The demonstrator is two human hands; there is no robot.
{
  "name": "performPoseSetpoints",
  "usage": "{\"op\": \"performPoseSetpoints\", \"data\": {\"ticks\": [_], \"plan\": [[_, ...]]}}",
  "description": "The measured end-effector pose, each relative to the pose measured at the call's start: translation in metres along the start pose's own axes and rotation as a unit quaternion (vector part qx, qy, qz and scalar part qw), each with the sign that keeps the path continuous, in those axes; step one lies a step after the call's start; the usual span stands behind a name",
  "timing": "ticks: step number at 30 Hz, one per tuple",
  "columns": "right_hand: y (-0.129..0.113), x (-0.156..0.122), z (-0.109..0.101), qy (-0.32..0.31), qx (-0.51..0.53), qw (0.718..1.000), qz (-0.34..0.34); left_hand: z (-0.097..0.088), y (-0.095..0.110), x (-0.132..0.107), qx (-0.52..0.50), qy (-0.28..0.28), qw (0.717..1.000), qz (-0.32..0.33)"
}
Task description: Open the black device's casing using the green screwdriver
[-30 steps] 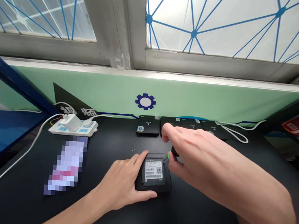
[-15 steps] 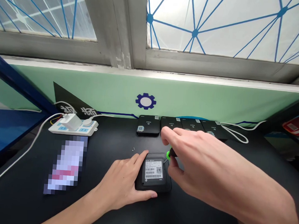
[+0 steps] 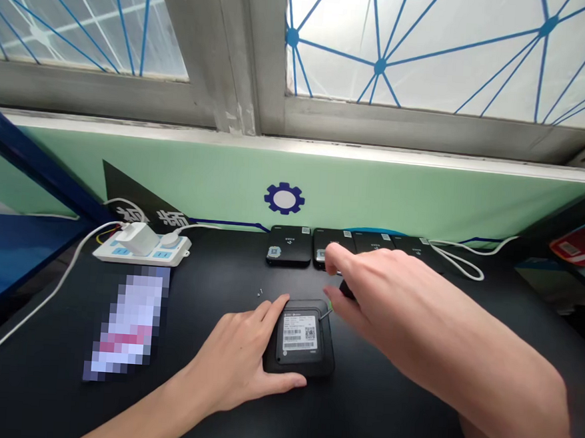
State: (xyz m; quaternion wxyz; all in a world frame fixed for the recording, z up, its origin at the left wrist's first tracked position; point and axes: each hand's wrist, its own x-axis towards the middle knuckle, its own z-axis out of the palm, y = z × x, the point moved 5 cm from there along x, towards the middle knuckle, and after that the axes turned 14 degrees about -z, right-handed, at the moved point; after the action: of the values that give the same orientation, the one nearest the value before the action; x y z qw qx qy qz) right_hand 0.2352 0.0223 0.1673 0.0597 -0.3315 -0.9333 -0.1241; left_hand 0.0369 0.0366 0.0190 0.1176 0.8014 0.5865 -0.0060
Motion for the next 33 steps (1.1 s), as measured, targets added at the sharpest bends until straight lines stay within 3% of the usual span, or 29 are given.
{"op": "performPoseSetpoints", "data": {"ticks": [13, 18, 24, 33], "plan": [[-0.0080, 0.0020, -0.0043, 0.028, -0.022, 0.999, -0.025, -0.0004, 0.0011, 0.0009, 0.013, -0.024, 1.000, -0.009], [-0.0047, 0.0018, 0.0000, -0.010, 0.005, 1.000, -0.016, -0.0007, 0.0010, 0.0004, 0.008, -0.020, 1.000, -0.005], [-0.0060, 0.0027, -0.0005, 0.029, 0.002, 0.999, -0.019, -0.0007, 0.0008, 0.0013, 0.004, -0.015, 1.000, -0.004], [-0.0024, 0.0026, 0.0031, 0.003, -0.014, 1.000, -0.027, -0.0005, 0.0019, 0.0011, 0.015, -0.026, 0.999, -0.009]]}}
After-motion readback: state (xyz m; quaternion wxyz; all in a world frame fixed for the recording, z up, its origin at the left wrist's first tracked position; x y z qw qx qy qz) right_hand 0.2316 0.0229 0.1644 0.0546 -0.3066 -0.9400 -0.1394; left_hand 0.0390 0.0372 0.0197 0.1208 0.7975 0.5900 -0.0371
